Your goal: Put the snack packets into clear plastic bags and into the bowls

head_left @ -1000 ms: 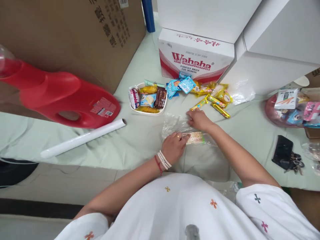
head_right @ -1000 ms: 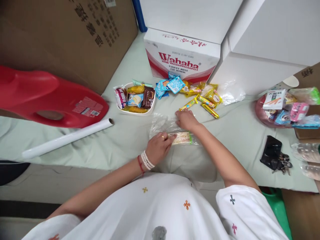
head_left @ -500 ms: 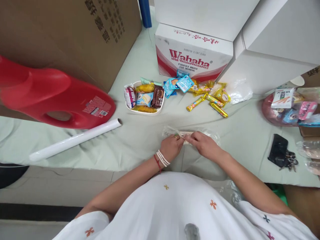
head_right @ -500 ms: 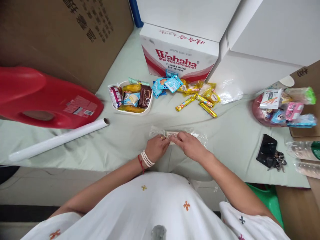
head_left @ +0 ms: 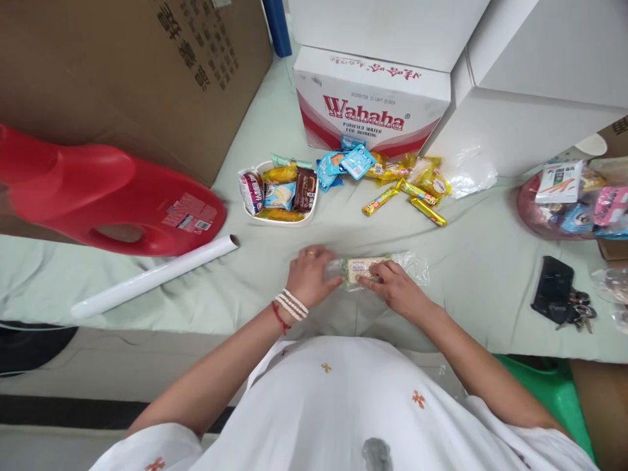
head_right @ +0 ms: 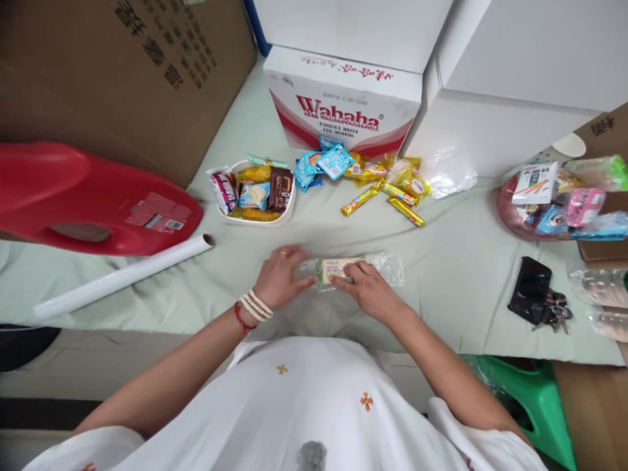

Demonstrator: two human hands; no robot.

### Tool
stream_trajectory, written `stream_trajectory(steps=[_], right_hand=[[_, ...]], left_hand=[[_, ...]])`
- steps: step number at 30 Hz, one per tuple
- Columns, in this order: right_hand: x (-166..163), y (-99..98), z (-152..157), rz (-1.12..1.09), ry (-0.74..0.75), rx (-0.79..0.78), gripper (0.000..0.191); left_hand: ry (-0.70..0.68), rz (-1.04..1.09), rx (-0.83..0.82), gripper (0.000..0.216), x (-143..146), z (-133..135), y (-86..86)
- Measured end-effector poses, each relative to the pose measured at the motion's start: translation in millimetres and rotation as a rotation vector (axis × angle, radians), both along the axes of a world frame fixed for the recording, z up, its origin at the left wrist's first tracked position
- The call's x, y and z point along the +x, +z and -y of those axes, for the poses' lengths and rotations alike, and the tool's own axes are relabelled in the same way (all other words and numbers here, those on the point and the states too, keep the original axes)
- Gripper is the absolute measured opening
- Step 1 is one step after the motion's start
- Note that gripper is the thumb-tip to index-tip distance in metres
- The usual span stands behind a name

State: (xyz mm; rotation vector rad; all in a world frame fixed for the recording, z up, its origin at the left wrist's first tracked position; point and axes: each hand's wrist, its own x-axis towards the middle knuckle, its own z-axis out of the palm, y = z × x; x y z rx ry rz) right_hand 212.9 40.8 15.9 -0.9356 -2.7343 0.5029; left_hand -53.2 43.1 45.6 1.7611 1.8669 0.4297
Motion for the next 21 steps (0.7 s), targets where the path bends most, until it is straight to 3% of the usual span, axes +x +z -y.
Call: stream_trajectory(steps=[1, 3, 6, 8, 10, 12, 15, 18, 21], right_hand=[[0.2, -0.1, -0.6, -0.009, 0.001, -0.006, 0.053], [0.6, -1.1, -1.5, -0.042, 0.010, -0.019, 0.054], [1.9, -3.1, -0.9, -0.099, 0.016, -0.027, 0.054], [3.9, -2.6, 1.0, -0.143, 0.001, -0.038, 0.051], [6.8, -0.4, 3.5, -0.213, -0.022, -0.081, 0.043], [9.6, 1.4, 5.3, -0.296, -0.134, -0.147, 0.036], [12.2, -1.2, 4.5, -0.306, -0.532, -0.194, 0.035], [16.1, -10.9, 0.7, -0.166, -0.827, -0.087, 0.044], [27.4, -22.3, -1.4, -0.070, -0.941, 0.040, 0.061]], left_hand=[[-0.072, -0.006, -0.083, 0.020, 0.9, 1.1, 3.5], [-0.073, 0.115, -0.206, 0.006, 3.8, 2.1, 8.9], [0.044, 0.460, -0.376, 0.013, 19.2, -2.8, 10.9], [0.074, 0.545, -0.427, 0.020, 37.5, -6.0, 8.3], [0.001, 0.412, -0.317, 0.025, 56.9, -4.9, 4.6], [-0.135, 0.162, -0.160, 0.028, 72.3, 1.3, 2.3], [-0.272, -0.159, -0.085, 0.030, 84.0, 13.0, 2.9], [-0.302, -0.286, -0.081, 0.032, 85.9, 17.6, 4.6], [-0.295, -0.283, -0.042, 0.026, 84.0, 13.7, 2.9]])
